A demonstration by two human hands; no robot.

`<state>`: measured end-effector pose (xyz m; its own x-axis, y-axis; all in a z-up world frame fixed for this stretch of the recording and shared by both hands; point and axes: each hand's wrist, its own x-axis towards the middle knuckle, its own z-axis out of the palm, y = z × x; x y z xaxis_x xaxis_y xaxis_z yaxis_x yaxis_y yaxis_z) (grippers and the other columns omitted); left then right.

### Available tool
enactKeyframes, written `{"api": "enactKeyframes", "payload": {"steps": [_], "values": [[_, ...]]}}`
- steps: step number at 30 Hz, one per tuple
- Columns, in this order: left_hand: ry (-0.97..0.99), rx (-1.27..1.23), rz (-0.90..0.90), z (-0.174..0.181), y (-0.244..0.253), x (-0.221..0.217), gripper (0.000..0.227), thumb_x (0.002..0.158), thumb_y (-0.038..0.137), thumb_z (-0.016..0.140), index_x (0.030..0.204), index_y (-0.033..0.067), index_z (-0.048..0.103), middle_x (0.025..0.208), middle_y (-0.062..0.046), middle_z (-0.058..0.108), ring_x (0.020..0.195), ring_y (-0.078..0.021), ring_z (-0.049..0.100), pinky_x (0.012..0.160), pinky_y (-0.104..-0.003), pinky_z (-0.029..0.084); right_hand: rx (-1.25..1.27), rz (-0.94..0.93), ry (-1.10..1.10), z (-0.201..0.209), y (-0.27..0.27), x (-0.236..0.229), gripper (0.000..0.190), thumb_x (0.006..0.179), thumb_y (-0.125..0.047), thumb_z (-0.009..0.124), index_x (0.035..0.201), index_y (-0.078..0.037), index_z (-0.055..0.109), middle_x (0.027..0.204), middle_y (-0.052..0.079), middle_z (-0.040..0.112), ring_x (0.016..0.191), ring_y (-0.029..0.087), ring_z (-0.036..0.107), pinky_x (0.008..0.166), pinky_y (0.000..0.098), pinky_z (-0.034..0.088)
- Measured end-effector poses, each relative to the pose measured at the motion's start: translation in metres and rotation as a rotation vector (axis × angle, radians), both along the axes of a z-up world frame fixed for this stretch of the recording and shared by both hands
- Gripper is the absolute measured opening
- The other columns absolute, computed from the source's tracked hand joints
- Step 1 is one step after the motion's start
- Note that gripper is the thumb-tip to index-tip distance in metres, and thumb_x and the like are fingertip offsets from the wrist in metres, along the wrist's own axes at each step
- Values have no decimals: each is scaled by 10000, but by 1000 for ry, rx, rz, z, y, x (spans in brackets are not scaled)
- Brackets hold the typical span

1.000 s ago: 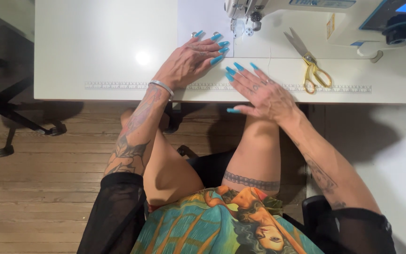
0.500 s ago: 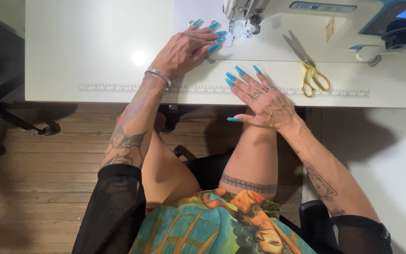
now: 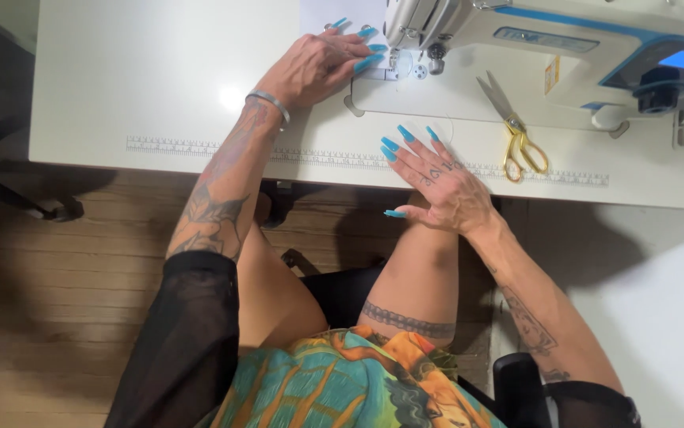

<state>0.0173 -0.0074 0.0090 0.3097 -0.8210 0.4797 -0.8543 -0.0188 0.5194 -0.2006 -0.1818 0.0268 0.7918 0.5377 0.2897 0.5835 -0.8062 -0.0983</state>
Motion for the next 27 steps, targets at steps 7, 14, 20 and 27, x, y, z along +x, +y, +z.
{"api": "enactKeyframes", "payload": {"steps": [7,14,20,27], "values": [[59,17,-63,14,-1,12,302,962,171,396,908,3,641,983,-187,634,998,-310,592,999,-451,300,169,-43,162,0,-3,6,695,847,-540,330,1309,-21,339,1352,149,355,1264,347,332,1043,530,245],[35,11,-49,9,-2,12,268,934,151,435,997,-27,625,1050,-157,603,1038,-305,550,972,-449,316,143,-63,164,-9,-7,3,691,829,-544,377,1295,-33,369,1332,152,386,1259,350,331,1053,517,235],[21,23,-18,3,-2,14,269,937,153,427,965,-9,640,1041,-143,614,1030,-291,562,968,-460,322,169,-84,206,-3,-2,5,713,821,-554,373,1300,-27,359,1345,144,365,1269,341,316,1059,502,226],[15,42,-16,-6,-3,19,279,918,150,432,1010,-31,623,1070,-105,605,1082,-271,513,972,-449,298,141,-74,152,-9,-7,4,720,808,-552,399,1275,-4,385,1302,185,411,1256,342,330,1064,479,222]]}}
